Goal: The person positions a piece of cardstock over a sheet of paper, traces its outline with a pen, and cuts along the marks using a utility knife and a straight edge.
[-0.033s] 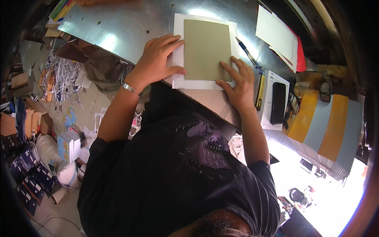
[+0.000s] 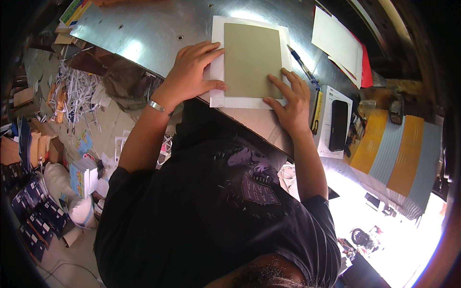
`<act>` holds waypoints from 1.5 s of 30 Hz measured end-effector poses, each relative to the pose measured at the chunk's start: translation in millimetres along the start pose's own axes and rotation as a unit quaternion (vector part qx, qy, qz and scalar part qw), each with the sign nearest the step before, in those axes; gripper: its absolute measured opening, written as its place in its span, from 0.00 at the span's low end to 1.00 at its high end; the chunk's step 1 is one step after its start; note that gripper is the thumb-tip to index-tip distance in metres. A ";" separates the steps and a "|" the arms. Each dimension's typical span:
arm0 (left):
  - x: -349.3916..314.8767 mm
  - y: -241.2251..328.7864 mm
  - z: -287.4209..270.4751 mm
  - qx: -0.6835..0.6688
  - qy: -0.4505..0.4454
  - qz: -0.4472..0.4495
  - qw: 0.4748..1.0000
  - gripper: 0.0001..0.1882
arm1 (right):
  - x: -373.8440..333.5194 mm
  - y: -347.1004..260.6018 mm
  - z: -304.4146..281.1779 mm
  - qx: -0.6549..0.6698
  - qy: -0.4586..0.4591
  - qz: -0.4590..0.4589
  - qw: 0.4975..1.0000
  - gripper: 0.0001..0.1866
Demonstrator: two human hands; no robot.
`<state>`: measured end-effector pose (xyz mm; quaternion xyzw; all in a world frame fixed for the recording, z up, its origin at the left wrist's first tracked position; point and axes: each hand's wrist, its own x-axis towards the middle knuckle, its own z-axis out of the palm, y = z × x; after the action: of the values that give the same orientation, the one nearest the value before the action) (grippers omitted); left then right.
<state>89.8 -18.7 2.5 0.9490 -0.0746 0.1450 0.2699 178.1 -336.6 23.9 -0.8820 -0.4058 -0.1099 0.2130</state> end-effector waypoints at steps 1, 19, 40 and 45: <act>0.0 0.3 -0.6 0.002 -0.002 0.001 1.000 0.47 | -0.1 0.7 0.4 0.001 0.000 0.000 1.000 0.33; 0.3 2.3 -0.2 0.017 -0.008 0.000 1.000 0.47 | -0.8 5.3 -2.0 0.046 -0.030 0.033 0.998 0.34; 1.3 3.7 -0.6 0.013 -0.006 -0.008 1.000 0.46 | -2.5 10.0 -1.6 0.068 -0.024 0.041 0.997 0.34; 1.5 3.4 0.7 0.014 -0.005 -0.007 1.000 0.46 | -3.5 10.7 -1.2 0.067 -0.024 0.045 0.996 0.35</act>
<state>90.6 -22.1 4.0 0.9538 -0.0677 0.1397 0.2572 184.0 -345.6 20.6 -0.8856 -0.3769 -0.0512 0.2664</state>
